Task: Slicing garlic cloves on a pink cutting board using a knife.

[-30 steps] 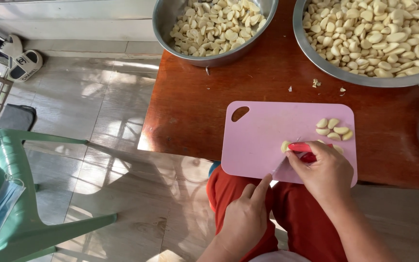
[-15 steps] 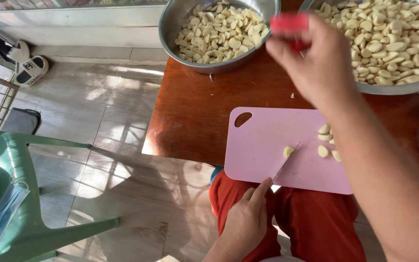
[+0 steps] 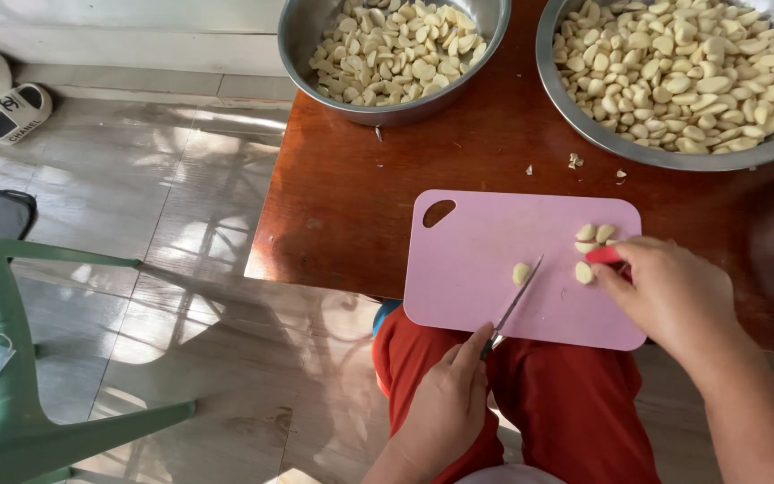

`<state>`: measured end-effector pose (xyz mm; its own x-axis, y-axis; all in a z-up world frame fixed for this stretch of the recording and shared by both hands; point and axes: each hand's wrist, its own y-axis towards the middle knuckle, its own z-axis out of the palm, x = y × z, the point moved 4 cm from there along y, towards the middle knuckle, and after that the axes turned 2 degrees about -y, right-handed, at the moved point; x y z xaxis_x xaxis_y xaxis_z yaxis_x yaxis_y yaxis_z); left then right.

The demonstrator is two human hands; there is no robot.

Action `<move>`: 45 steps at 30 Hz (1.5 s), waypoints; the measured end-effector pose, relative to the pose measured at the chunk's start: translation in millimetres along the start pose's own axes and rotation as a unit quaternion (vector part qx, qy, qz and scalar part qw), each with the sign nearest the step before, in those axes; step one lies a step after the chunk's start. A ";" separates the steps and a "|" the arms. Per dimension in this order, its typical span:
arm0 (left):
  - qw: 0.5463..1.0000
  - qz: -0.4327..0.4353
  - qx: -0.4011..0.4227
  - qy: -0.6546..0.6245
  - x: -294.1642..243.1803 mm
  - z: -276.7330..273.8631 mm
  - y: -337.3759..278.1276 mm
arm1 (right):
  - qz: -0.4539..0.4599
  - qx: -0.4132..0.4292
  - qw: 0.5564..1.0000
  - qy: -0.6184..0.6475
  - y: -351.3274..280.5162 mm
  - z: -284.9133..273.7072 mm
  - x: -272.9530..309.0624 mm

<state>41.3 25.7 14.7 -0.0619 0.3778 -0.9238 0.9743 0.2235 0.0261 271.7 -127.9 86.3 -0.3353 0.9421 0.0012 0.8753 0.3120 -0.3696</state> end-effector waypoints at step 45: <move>0.994 0.025 -0.043 0.099 -9.0 13.3 -7.8 | -0.101 -0.231 0.899 0.358 -20.2 81.4 18.7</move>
<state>37.1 8.6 17.7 -0.0630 0.5572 -0.8280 0.9560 0.2720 0.1103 219.4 -126.6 18.2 -0.3370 0.6466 0.6844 0.9288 0.3472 0.1294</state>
